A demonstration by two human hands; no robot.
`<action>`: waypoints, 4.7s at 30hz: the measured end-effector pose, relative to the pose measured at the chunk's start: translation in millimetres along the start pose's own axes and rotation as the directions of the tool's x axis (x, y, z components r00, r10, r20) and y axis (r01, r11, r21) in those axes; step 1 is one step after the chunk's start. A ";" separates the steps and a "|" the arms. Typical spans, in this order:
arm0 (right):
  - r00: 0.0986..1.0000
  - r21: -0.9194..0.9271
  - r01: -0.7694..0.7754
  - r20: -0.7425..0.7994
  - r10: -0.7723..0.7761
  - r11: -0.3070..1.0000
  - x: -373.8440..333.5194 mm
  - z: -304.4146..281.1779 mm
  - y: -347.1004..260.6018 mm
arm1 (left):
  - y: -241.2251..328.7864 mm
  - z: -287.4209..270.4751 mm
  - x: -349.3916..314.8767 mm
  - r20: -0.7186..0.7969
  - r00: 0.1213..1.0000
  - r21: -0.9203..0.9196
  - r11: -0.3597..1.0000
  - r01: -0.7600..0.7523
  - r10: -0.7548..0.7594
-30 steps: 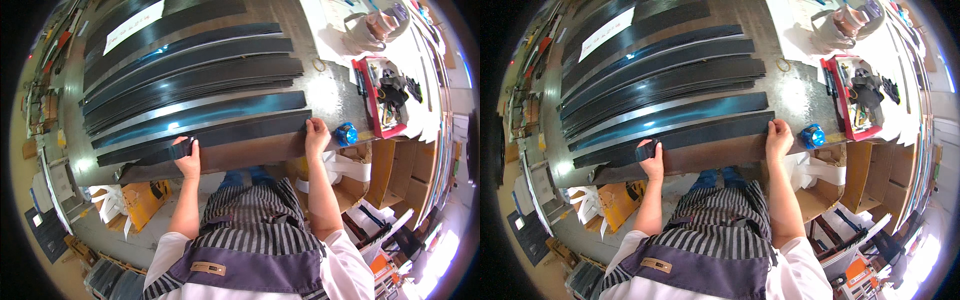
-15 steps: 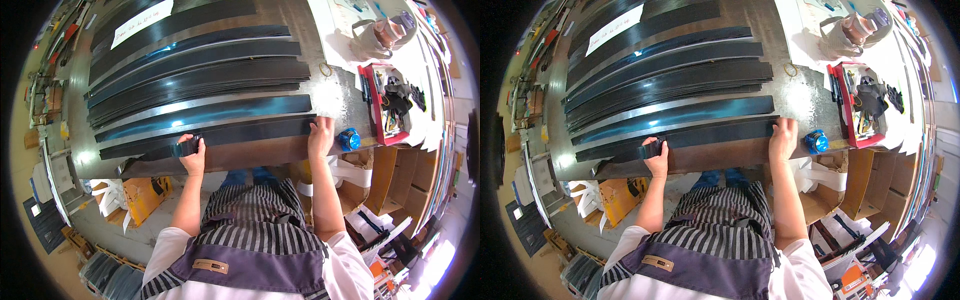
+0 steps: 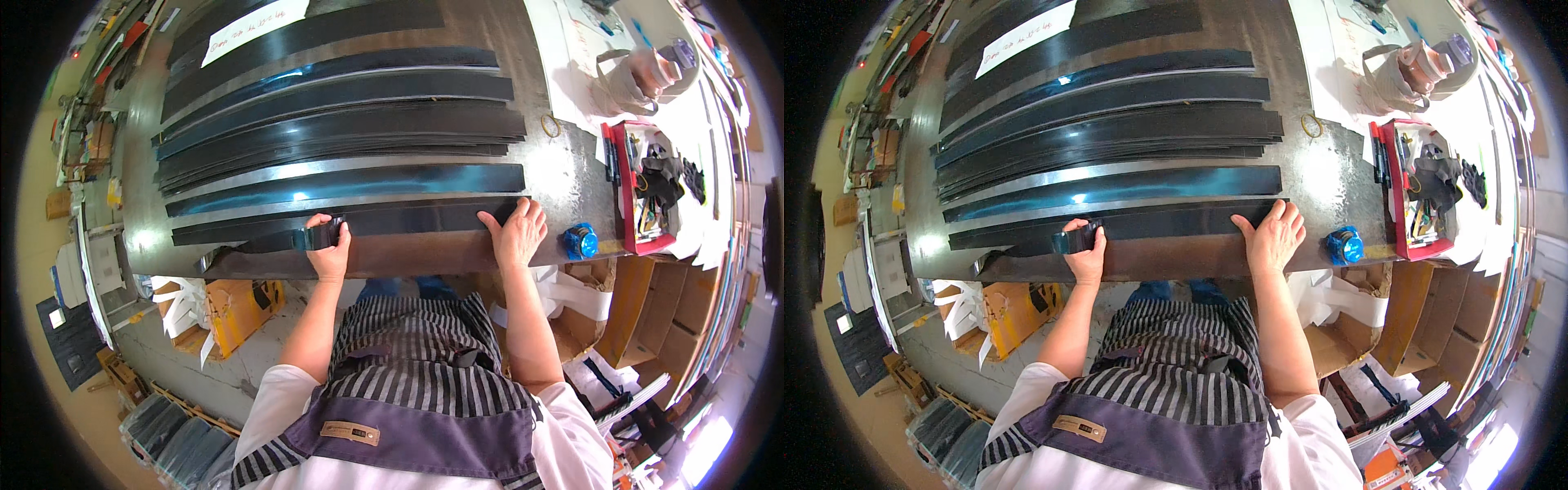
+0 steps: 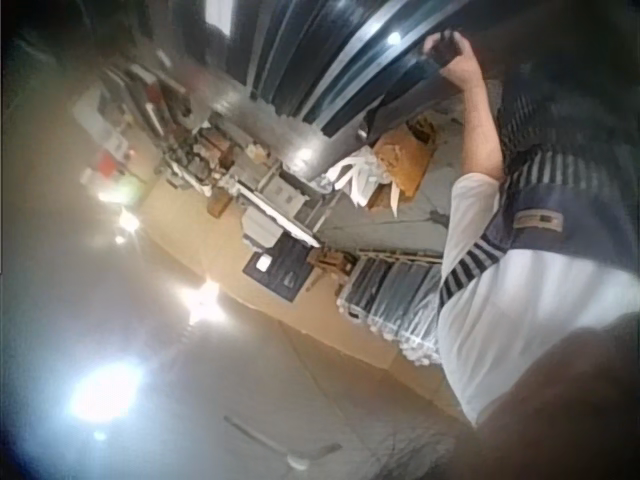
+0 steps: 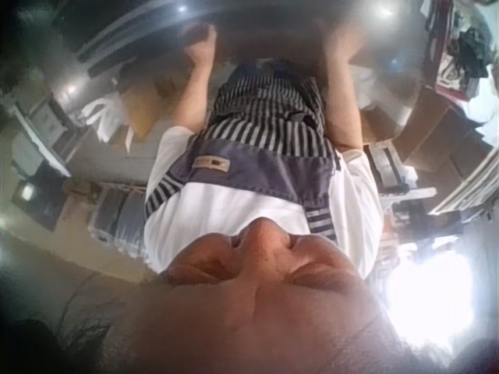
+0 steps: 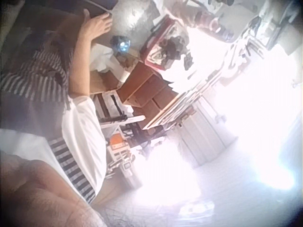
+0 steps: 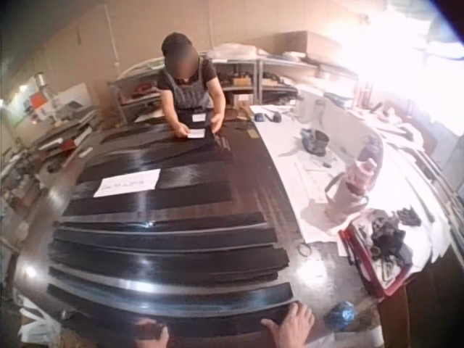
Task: The person wraps long, dark metal sheets with white paper on a workbench. They place a sheet, cover it with paper, and use a blue tape dispenser to secure the paper. The person repeats this process for multiple sheets, stacking the wrapped items on the table.
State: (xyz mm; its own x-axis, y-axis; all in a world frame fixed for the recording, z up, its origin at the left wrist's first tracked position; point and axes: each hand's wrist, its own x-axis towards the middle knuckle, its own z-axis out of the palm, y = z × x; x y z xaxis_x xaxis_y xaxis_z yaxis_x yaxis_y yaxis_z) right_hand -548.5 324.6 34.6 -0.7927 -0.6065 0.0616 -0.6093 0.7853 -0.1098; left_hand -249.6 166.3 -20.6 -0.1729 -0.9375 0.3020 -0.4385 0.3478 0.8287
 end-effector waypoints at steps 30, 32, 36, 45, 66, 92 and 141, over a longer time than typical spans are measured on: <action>0.832 0.236 0.544 -0.028 -0.554 0.805 -98.3 29.3 -181.2 | -14.5 -132.0 50.4 0.421 0.704 -0.870 -0.034 0.492 -0.572; 0.835 0.219 0.541 -0.029 -0.549 0.812 -98.9 27.9 -179.9 | -29.3 -152.8 61.0 0.314 0.698 -0.884 0.070 0.463 -0.644; 0.834 0.210 0.546 -0.051 -0.549 0.811 -99.7 28.5 -179.6 | -71.9 -207.3 91.2 0.076 0.759 -0.834 0.376 0.404 -0.647; 0.826 0.190 0.563 -0.086 -0.557 0.805 -100.5 30.7 -182.1 | -152.7 -271.0 106.6 -0.152 0.949 0.223 0.925 0.307 -0.278; 0.816 0.165 0.577 -0.077 -0.572 0.800 -102.7 38.5 -176.2 | -156.6 -279.4 108.6 -0.154 0.950 0.111 0.951 0.290 -0.272; 0.429 0.512 0.780 -0.022 -0.903 0.359 -153.5 14.9 -394.6 | -152.9 -280.5 112.8 -0.062 0.951 0.145 0.940 0.308 -0.302; 0.413 0.348 0.862 -0.058 -0.909 0.370 -158.7 38.8 -402.2 | -219.8 -380.4 156.0 -0.041 0.971 0.632 0.747 0.208 -0.236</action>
State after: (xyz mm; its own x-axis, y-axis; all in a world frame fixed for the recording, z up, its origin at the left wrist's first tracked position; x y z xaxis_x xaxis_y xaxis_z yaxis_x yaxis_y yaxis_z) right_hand -176.9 100.2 30.4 0.2250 -0.9572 0.1824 -0.9020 -0.2753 -0.3324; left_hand 155.3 -60.5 23.7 -0.0281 -0.9927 0.1170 -0.9205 0.0713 0.3841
